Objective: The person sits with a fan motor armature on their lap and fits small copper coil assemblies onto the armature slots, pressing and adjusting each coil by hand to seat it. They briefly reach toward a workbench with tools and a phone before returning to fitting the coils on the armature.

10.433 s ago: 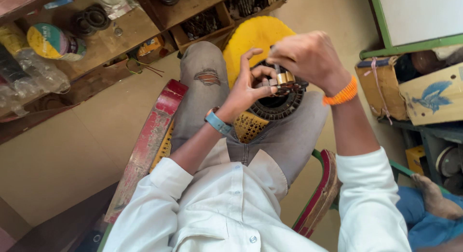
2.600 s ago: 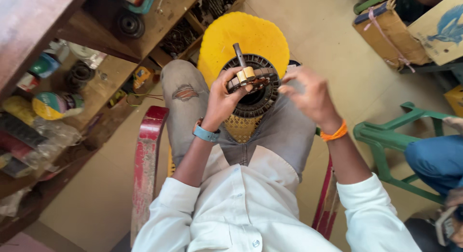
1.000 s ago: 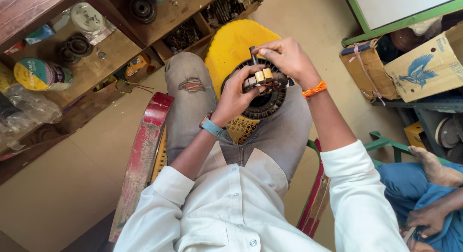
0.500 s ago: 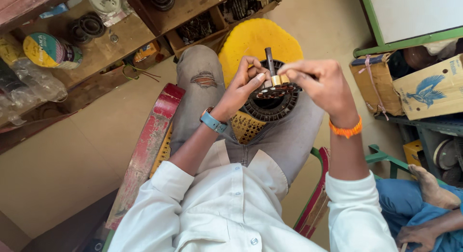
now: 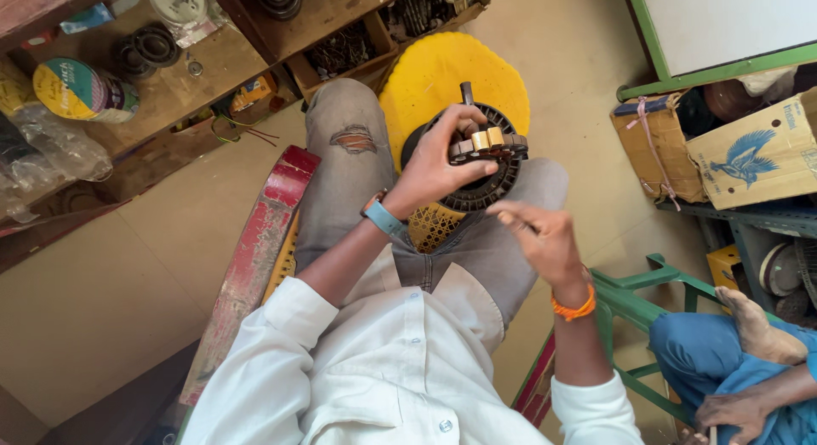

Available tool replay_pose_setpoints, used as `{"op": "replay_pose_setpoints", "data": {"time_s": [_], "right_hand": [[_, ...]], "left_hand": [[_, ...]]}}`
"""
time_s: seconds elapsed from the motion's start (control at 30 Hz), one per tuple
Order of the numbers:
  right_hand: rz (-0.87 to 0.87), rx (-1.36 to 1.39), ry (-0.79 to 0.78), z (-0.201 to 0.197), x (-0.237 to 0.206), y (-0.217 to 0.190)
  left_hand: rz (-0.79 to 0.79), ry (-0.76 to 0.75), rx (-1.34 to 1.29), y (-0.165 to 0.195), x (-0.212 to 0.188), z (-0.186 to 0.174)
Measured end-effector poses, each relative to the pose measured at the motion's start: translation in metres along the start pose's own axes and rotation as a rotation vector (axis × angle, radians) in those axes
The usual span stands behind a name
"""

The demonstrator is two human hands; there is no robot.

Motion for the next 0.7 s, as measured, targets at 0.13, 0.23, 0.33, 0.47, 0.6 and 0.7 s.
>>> {"op": "replay_pose_setpoints", "data": {"time_s": [0.13, 0.23, 0.33, 0.47, 0.6, 0.7], "right_hand": [[-0.064, -0.105, -0.007, 0.009, -0.014, 0.013], [-0.110, -0.071, 0.082, -0.014, -0.010, 0.010], [-0.088, -0.136, 0.227, -0.047, 0.011, -0.004], [-0.313, -0.202, 0.268, -0.055, 0.052, -0.051], [-0.402, -0.201, 0.182, -0.040, 0.083, -0.083], [-0.389, -0.208, 0.133, -0.031, 0.098, -0.088]], "left_hand": [[0.141, 0.118, 0.205, 0.010, -0.004, 0.002], [0.175, 0.158, 0.229, 0.008, -0.003, 0.000], [0.219, 0.197, 0.290, 0.007, -0.002, 0.001], [0.319, 0.275, 0.352, 0.016, -0.010, 0.004], [0.417, 0.346, 0.410, 0.024, -0.023, 0.004], [0.441, 0.375, 0.435, 0.026, -0.028, 0.003]]}}
Point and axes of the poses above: each hand's wrist, its own x-axis towards the middle knuckle, its own z-axis out of the palm, y = z × x, the point moved 6 cm from there along x, towards the middle knuckle, and after that the axes turned 2 degrees about y, right-handed, at the moved point
